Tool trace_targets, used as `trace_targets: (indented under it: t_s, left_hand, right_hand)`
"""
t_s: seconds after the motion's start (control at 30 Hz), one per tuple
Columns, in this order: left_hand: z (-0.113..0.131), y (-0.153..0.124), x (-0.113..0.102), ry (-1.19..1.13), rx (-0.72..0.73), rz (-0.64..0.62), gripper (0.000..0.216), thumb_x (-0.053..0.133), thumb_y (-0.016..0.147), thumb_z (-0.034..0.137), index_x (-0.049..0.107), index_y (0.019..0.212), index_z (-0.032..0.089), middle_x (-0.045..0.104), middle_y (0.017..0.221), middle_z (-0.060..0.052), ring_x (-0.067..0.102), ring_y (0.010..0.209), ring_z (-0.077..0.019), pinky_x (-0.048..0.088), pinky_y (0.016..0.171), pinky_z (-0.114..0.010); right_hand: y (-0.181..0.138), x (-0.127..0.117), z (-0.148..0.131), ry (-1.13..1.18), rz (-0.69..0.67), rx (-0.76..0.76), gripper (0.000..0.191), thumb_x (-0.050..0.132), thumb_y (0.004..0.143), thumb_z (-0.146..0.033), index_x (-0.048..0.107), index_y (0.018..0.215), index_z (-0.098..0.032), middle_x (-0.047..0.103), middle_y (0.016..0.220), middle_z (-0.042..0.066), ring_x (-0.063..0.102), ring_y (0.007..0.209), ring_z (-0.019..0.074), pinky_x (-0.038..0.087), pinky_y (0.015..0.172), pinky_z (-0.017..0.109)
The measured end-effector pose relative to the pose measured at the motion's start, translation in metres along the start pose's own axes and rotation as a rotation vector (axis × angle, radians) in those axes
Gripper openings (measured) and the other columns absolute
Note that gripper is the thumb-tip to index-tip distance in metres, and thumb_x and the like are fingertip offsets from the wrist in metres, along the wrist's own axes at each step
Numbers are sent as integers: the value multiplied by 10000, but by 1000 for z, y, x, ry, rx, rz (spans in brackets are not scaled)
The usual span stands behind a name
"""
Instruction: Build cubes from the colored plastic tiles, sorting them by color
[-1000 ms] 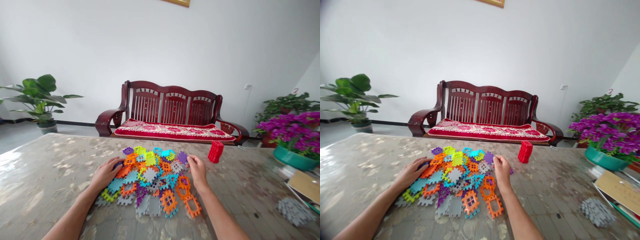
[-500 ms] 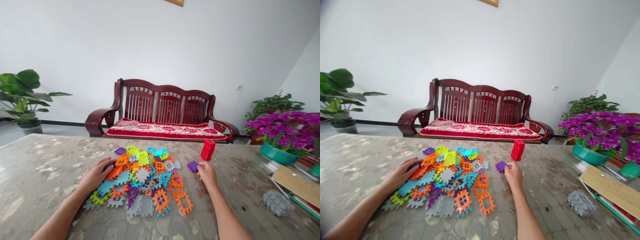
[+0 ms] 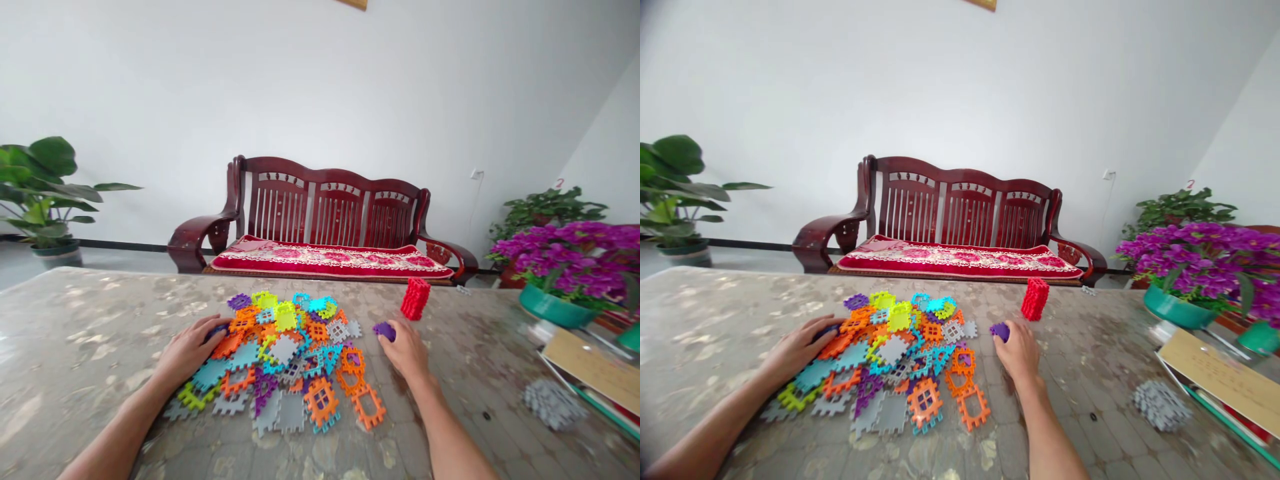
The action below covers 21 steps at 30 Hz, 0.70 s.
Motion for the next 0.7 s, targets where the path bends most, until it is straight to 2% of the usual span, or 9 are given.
trace_targets:
  t_s: [0.2, 0.53, 0.7]
  left_hand:
    - [1, 0, 0, -11, -1, -14, 473, 388, 881, 515, 655, 1219, 320, 594, 1354, -29, 567, 1214, -245, 417, 1049, -357]
    - [3, -1, -3, -18, -23, -4, 469, 403, 869, 517, 656, 1217, 329, 596, 1351, -24, 568, 1212, -253, 422, 1040, -362]
    - [3, -1, -2, -12, -24, -4, 473, 384, 876, 517, 650, 1221, 334, 591, 1358, -20, 565, 1215, -250, 417, 1043, -367]
  right_hand:
    - [-1, 0, -2, -25, 55, 15, 415, 552, 834, -435, 626, 1142, -167, 671, 1081, 138, 593, 1025, 276, 433, 832, 349]
    - [-3, 2, -4, -88, 29, 24, 453, 579, 810, -425, 614, 1201, -198, 673, 1106, 106, 586, 1011, 286, 434, 808, 358]
    - [-4, -3, -2, -7, 124, 32, 436, 558, 835, -428, 603, 1209, -208, 658, 1150, 91, 589, 1016, 268, 435, 830, 353]
Point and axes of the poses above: each hand's wrist, its own y-axis towards the middle knuckle, its own x-axis out of the palm, z = x × y, the point moved 3 cm from there along y, towards the middle knuckle
